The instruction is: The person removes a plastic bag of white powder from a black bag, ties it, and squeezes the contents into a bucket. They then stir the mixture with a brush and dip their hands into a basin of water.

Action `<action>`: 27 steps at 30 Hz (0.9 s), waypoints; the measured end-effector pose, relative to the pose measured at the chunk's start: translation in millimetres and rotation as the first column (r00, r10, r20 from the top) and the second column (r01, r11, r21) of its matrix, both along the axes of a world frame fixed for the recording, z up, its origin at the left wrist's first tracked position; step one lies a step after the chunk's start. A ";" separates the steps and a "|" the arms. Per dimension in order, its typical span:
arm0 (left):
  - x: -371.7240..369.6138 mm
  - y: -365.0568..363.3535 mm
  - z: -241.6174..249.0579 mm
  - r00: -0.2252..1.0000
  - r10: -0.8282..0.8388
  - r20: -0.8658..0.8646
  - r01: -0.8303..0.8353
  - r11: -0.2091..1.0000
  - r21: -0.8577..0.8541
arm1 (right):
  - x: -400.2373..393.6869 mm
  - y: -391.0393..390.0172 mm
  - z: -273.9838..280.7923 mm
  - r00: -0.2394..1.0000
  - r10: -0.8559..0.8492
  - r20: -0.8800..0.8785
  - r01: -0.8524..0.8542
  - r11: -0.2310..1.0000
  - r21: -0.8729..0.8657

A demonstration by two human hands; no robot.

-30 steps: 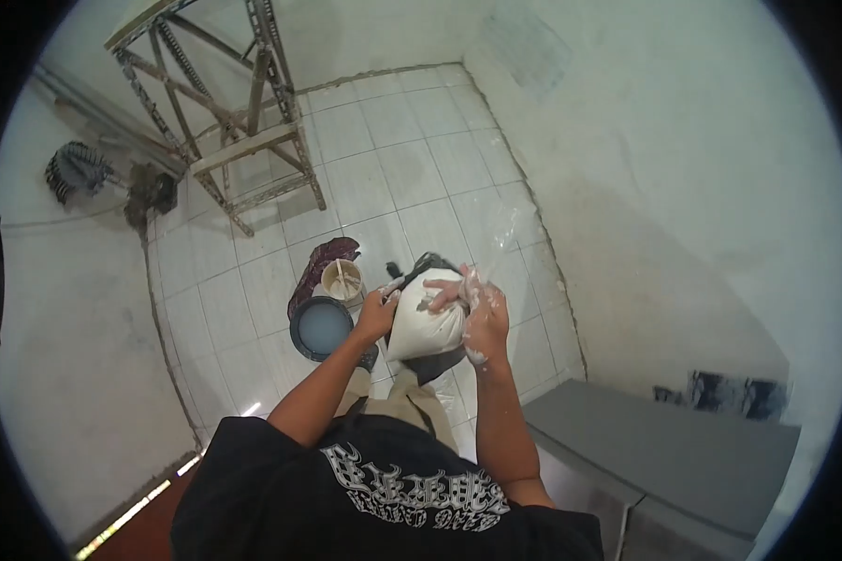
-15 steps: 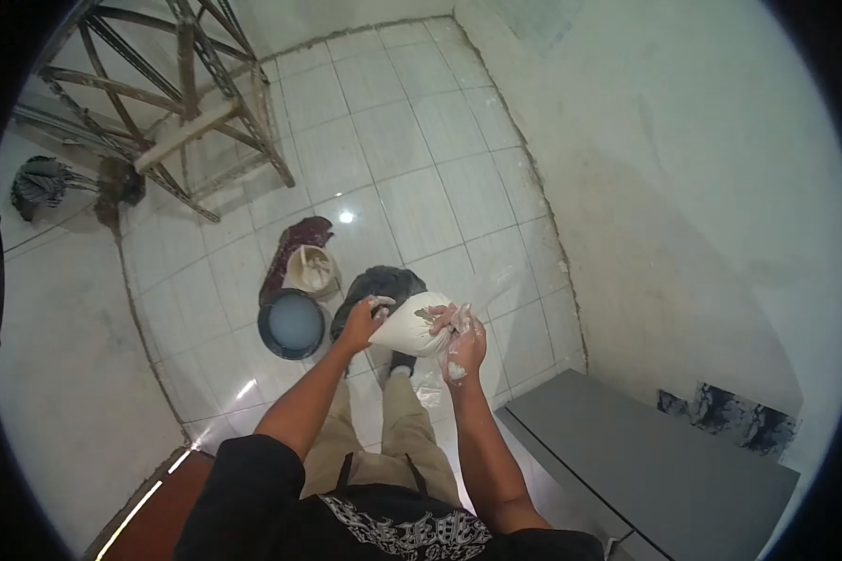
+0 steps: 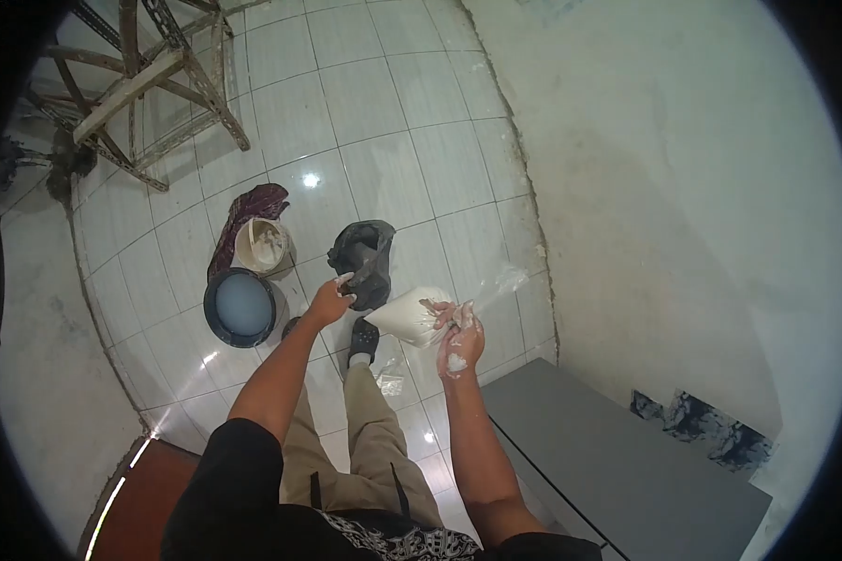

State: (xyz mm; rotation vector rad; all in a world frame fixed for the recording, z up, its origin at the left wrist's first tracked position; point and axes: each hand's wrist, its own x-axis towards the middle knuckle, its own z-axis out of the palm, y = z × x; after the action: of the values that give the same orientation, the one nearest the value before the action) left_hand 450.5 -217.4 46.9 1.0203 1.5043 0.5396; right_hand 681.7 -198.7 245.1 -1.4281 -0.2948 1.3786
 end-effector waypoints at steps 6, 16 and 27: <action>13.7 4.8 49.7 0.850 0.255 0.461 -0.079 0.927 -0.368 | 6.3 6.1 -21.7 0.998 -0.055 -0.019 0.053 0.997 -0.055; 31.5 1.1 212.0 0.781 0.296 0.550 -0.389 0.920 0.056 | 10.9 15.2 72.8 0.748 -0.244 -0.617 0.260 0.963 -0.066; 23.1 24.6 458.5 0.893 0.362 0.269 -0.446 0.621 0.645 | 1.4 14.6 227.1 0.854 0.265 -0.448 -0.071 0.912 0.404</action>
State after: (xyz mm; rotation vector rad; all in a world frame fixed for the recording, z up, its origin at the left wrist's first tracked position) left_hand 473.7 -192.9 505.4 1.1748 1.4494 1.5675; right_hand 683.0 -184.1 472.2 -0.7081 -0.3316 1.6786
